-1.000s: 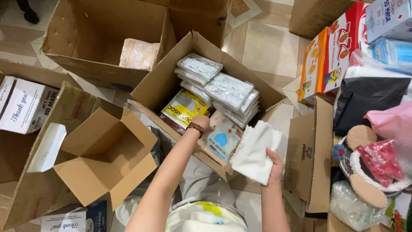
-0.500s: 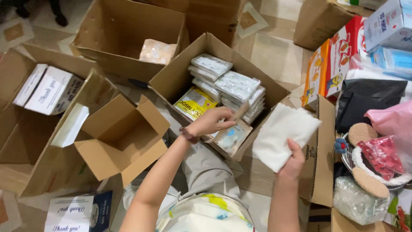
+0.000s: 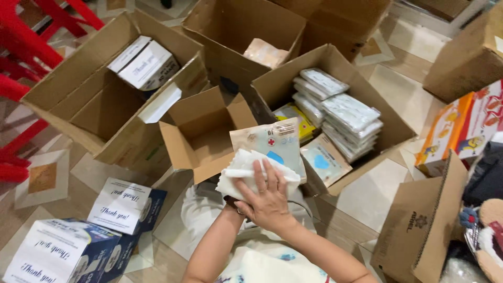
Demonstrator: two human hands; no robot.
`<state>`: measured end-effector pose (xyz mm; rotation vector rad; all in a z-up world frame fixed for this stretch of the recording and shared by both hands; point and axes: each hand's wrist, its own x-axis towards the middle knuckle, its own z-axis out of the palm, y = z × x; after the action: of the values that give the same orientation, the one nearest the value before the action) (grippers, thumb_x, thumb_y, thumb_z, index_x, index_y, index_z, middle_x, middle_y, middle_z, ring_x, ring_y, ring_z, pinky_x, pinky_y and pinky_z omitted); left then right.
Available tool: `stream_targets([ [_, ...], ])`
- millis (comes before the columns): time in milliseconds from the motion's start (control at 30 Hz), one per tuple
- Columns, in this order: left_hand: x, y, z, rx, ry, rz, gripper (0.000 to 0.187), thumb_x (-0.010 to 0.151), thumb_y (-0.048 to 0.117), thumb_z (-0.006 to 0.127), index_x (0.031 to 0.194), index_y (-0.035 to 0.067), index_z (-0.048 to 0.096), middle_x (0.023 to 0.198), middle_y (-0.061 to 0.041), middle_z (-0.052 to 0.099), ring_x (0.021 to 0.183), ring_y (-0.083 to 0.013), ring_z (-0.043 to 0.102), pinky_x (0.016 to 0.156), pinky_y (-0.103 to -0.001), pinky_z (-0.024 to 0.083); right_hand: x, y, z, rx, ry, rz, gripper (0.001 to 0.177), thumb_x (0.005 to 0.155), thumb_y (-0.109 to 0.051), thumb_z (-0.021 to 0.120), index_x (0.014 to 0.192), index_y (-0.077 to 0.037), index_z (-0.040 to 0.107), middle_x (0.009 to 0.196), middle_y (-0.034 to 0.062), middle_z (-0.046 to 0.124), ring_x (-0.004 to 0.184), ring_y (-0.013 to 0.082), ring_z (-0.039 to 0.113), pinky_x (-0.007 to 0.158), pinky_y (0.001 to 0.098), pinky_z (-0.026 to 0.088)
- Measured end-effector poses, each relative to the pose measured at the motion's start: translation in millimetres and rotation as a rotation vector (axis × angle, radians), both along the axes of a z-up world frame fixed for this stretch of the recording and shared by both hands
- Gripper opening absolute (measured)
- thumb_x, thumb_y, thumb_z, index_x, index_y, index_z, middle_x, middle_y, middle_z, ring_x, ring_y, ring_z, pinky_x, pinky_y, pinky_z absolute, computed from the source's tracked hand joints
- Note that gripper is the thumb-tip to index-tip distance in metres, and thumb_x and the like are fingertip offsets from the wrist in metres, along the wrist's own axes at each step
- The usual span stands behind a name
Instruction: Sorting and packing face masks and other packaged health items into cardboard boxes.
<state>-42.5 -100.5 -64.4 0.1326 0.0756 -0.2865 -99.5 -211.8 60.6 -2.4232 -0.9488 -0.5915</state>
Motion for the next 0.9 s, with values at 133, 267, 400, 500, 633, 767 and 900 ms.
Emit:
stream_targets([
  [133, 5, 10, -59, -0.146, 0.002, 0.007, 0.073, 0.107, 0.064, 0.027, 0.164, 0.017, 0.028, 0.166, -0.011, 0.032, 0.149, -0.0338, 0.032, 0.124, -0.055, 0.027, 16, 22, -7, -0.088, -0.016, 0.011, 0.055, 0.096, -0.050, 0.067, 0.148, -0.031, 0.061, 0.167, 0.0246, 0.023, 0.153, 0.0458, 0.024, 0.118, 0.0600, 0.023],
  [267, -9, 4, 59, 0.009, -0.336, 0.286, 0.069, 0.097, 0.060, 0.026, 0.159, 0.029, 0.020, 0.169, 0.002, 0.023, 0.157, -0.0280, 0.025, 0.130, -0.050, 0.024, 52, 48, 18, -0.049, -0.067, -0.034, 0.052, 0.092, -0.050, 0.067, 0.141, -0.033, 0.062, 0.165, 0.0225, 0.025, 0.150, 0.0472, 0.024, 0.118, 0.0659, 0.020],
  [400, -18, 26, 101, 0.045, -0.183, 0.154, 0.076, 0.102, 0.067, 0.030, 0.164, 0.025, 0.020, 0.170, -0.007, 0.025, 0.154, -0.0321, 0.030, 0.125, -0.050, 0.027, 92, 65, 24, 0.003, 0.001, -0.162, 0.050, 0.090, -0.046, 0.068, 0.136, -0.026, 0.062, 0.160, 0.0231, 0.035, 0.142, 0.0474, 0.035, 0.115, 0.0642, 0.025],
  [500, -20, 45, 56, -0.107, -0.234, 0.147, 0.078, 0.103, 0.065, 0.034, 0.164, 0.017, 0.025, 0.166, -0.013, 0.032, 0.149, -0.0356, 0.037, 0.123, -0.053, 0.030, 111, 58, 10, 0.068, 0.253, -0.232, 0.053, 0.096, -0.041, 0.065, 0.144, -0.019, 0.060, 0.154, 0.0252, 0.043, 0.132, 0.0442, 0.046, 0.109, 0.0582, 0.034],
  [633, -18, 64, 47, 0.021, -0.138, 0.245, 0.076, 0.101, 0.059, 0.039, 0.161, 0.014, 0.032, 0.160, -0.012, 0.041, 0.145, -0.0335, 0.043, 0.121, -0.052, 0.035, 84, 48, -16, 0.280, 0.562, -0.106, 0.055, 0.099, -0.041, 0.056, 0.148, -0.016, 0.055, 0.152, 0.0199, 0.051, 0.121, 0.0414, 0.053, 0.107, 0.0538, 0.043],
  [767, -18, 60, 35, 0.085, -0.069, 0.241, 0.072, 0.103, 0.058, 0.044, 0.156, 0.011, 0.040, 0.151, -0.011, 0.052, 0.136, -0.0304, 0.051, 0.116, -0.047, 0.041, 30, 41, -34, 0.181, 0.260, -0.063, 0.061, 0.097, -0.039, 0.062, 0.148, -0.006, 0.053, 0.156, 0.0278, 0.043, 0.131, 0.0467, 0.047, 0.111, 0.0568, 0.037],
  [900, -24, 45, -1, -0.004, -0.143, 0.154, 0.069, 0.108, 0.059, 0.044, 0.154, 0.008, 0.041, 0.145, -0.013, 0.055, 0.132, -0.0308, 0.055, 0.115, -0.047, 0.044, -4, 43, -3, 0.179, 0.288, 0.043, 0.095, 0.075, -0.047, 0.079, 0.147, 0.004, 0.042, 0.151, 0.0378, 0.030, 0.127, 0.0572, 0.038, 0.104, 0.0615, 0.029],
])
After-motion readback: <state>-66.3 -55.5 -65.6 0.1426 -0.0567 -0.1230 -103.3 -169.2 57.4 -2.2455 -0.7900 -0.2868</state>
